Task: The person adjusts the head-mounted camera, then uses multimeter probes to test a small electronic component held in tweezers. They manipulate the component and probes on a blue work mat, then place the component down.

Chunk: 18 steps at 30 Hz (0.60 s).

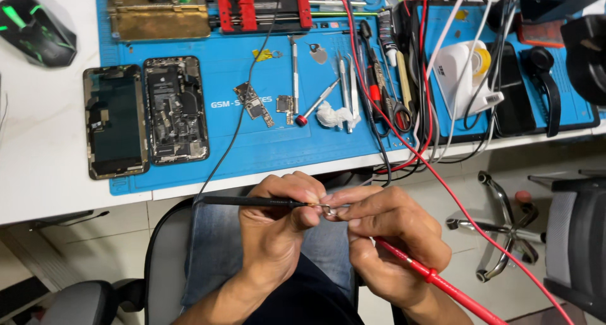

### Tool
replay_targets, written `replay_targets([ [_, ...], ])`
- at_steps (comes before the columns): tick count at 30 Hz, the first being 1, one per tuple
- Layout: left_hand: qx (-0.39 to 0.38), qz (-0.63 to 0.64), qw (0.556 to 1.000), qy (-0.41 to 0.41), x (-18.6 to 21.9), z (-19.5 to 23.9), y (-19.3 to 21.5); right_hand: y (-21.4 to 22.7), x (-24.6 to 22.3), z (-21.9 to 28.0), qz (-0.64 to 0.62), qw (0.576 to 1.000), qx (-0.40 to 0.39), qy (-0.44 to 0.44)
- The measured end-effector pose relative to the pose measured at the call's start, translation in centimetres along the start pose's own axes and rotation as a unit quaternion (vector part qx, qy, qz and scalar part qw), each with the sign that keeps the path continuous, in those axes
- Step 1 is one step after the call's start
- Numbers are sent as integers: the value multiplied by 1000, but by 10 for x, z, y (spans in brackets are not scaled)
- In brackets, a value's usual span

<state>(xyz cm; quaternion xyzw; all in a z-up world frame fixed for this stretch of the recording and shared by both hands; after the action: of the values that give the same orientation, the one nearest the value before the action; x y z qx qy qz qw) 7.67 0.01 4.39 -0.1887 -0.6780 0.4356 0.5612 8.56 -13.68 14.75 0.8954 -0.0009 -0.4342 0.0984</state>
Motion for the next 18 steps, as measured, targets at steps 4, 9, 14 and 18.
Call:
replay_targets([
  [4,-10,-21,1000,-4,1,-2,-1,-1,-1,-1,13,1000,1,-1],
  [9,-14,-27,1000,-3,2,-2,-1,-1,-1,-1,3,1000,-7,3],
  [14,-19,-34,999,-4,3,-2,-3,0,-1,-1,-4,1000,-8,5],
  [18,-17,-31,999,-5,4,-2,-3,0,-1,-1,-1,1000,-2,6],
])
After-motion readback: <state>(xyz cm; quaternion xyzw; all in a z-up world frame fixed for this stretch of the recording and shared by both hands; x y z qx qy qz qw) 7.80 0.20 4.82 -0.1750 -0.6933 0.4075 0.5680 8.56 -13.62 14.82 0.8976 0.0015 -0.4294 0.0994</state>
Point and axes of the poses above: each hand's wrist, its own z-axis away from the middle knuckle, its own y-axis out of the back of the hand, x = y × z, the point moved 8 cm from there along -z, towards the middle knuckle, and after that the axes turned 5 degrees about x, right-handed, at the moved point
